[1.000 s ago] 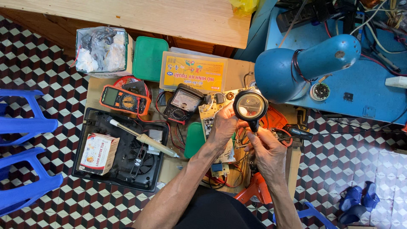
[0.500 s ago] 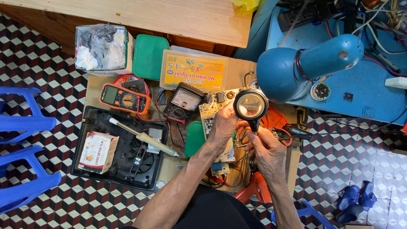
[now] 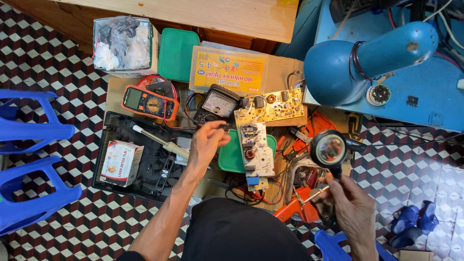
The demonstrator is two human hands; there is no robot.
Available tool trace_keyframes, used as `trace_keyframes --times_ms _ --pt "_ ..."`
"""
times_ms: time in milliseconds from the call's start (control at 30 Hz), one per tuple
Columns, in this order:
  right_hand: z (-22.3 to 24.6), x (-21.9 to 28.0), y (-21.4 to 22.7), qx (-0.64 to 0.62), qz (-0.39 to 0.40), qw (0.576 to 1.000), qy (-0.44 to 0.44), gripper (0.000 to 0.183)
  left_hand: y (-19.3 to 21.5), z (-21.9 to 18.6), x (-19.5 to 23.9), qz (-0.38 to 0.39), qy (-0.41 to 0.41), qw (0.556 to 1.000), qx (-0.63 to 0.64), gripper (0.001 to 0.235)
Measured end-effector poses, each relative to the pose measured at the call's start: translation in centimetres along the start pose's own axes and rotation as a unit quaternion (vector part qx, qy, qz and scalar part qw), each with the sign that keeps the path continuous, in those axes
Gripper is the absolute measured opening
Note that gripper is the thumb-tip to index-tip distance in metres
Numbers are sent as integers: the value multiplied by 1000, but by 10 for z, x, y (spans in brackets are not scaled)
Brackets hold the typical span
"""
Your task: The person inspects a circuit board with a magnifying glass, then uses a hot air gun to heat specific areas of the board. They repeatedly flip and rotate the board while applying heat to different components.
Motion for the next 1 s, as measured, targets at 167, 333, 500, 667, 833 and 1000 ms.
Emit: trace_keyframes --times_ms 167,333,500,667,833,1000 --pt "-27 5 25 -38 -75 993 -78 23 -7 55 2 8 46 995 -89 32" --pt "-44 15 57 -114 -179 976 -52 24 -20 60 2 -62 -26 957 -282 29" --pt "-47 31 66 -170 -227 957 -54 20 -28 21 25 -112 -139 888 -423 41" --pt "-58 48 69 -206 -266 940 -51 24 -67 -31 58 -85 -140 894 -418 27" --pt "-81 45 71 -250 -300 911 -136 24 -210 -49 84 151 -265 895 -327 22" --pt "-111 30 82 -290 -303 901 -111 26 -378 -74 33 249 -437 808 -306 17"
Point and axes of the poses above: each hand's wrist, its own x-axis away from the middle knuckle, its own y-axis out of the back of the hand, z = x × y, the point moved 3 cm from there along -x, towards the middle knuckle, and after that the axes turned 4 degrees about y, right-handed, at the moved point
